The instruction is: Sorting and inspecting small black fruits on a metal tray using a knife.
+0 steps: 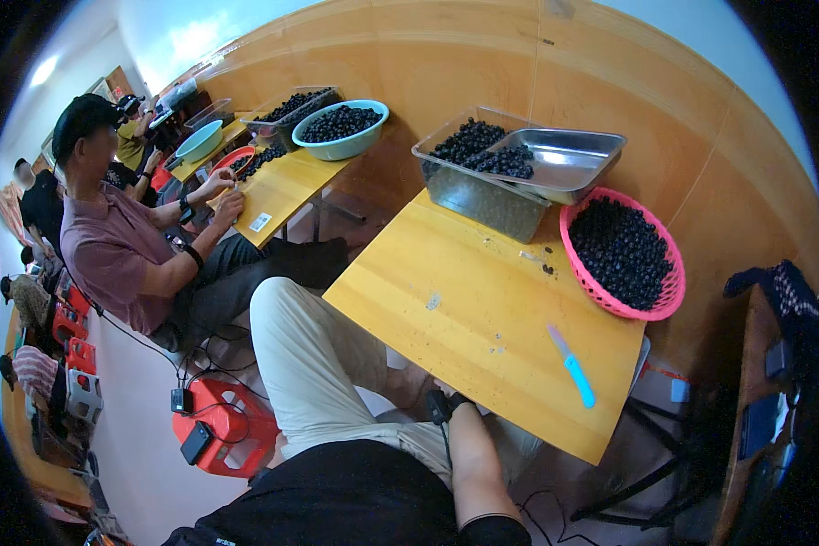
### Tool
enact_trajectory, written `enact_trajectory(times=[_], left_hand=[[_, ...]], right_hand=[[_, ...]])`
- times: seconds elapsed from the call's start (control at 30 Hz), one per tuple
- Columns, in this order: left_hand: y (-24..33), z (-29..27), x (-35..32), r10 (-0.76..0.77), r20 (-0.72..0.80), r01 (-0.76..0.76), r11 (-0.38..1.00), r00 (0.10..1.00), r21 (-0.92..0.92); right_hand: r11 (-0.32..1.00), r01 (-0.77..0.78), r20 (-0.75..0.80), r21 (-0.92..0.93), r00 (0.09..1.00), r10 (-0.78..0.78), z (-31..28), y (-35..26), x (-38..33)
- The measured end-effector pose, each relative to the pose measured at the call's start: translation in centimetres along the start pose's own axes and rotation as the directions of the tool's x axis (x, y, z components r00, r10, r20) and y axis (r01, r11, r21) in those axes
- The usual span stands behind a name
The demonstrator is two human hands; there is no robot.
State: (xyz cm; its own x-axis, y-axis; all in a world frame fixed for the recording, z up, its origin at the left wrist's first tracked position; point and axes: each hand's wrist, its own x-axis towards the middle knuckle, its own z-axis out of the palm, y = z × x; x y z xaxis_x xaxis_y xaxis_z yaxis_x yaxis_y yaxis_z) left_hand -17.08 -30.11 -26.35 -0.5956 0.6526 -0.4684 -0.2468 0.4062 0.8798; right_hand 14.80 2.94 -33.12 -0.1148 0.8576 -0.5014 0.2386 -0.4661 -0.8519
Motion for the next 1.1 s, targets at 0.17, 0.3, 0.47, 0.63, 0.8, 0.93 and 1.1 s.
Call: enact_trajectory(times=[0.17,0.3,0.47,0.63,0.8,0.93,1.1], left_hand=[[-1.1,0.0,-0.5,-0.039,-0.028,0.04,0.999,0.999,0.037],[-1.3,0.5,-0.2,-0.055,-0.024,0.056,0.997,0.998,0.057],[-1.0,1.0,0.7,-0.063,-0.014,0.064,0.995,0.998,0.081],[-0.7,1.6,1.4,-0.071,0.002,0.071,0.993,0.997,0.098],[-0.5,2.1,2.2,-0.082,0.005,0.081,0.989,0.997,0.12],[-0.3,2.3,2.7,-0.09,0.011,0.087,0.987,0.996,0.137],[-0.2,2.4,2.8,-0.095,0.02,0.091,0.986,0.995,0.142]], right_hand=[[1.0,0.011,0.046,-0.014,0.999,-0.011,-1.4,-1.1,0.5],[0.999,0.008,0.07,-0.035,0.998,-0.006,-1.9,-1.0,0.1],[0.999,0.013,0.089,-0.052,0.996,-0.008,-1.8,-1.3,-0.1],[0.998,0.013,0.104,-0.066,0.995,-0.006,-2.1,-1.4,-0.3],[0.995,0.026,0.137,-0.092,0.99,-0.013,-2.4,-1.7,-0.6],[0.992,0.045,0.183,-0.119,0.983,-0.023,-2.1,-2.0,-1.1],[0.977,0.096,0.273,-0.189,0.961,-0.041,-1.1,-2.7,-2.6]])
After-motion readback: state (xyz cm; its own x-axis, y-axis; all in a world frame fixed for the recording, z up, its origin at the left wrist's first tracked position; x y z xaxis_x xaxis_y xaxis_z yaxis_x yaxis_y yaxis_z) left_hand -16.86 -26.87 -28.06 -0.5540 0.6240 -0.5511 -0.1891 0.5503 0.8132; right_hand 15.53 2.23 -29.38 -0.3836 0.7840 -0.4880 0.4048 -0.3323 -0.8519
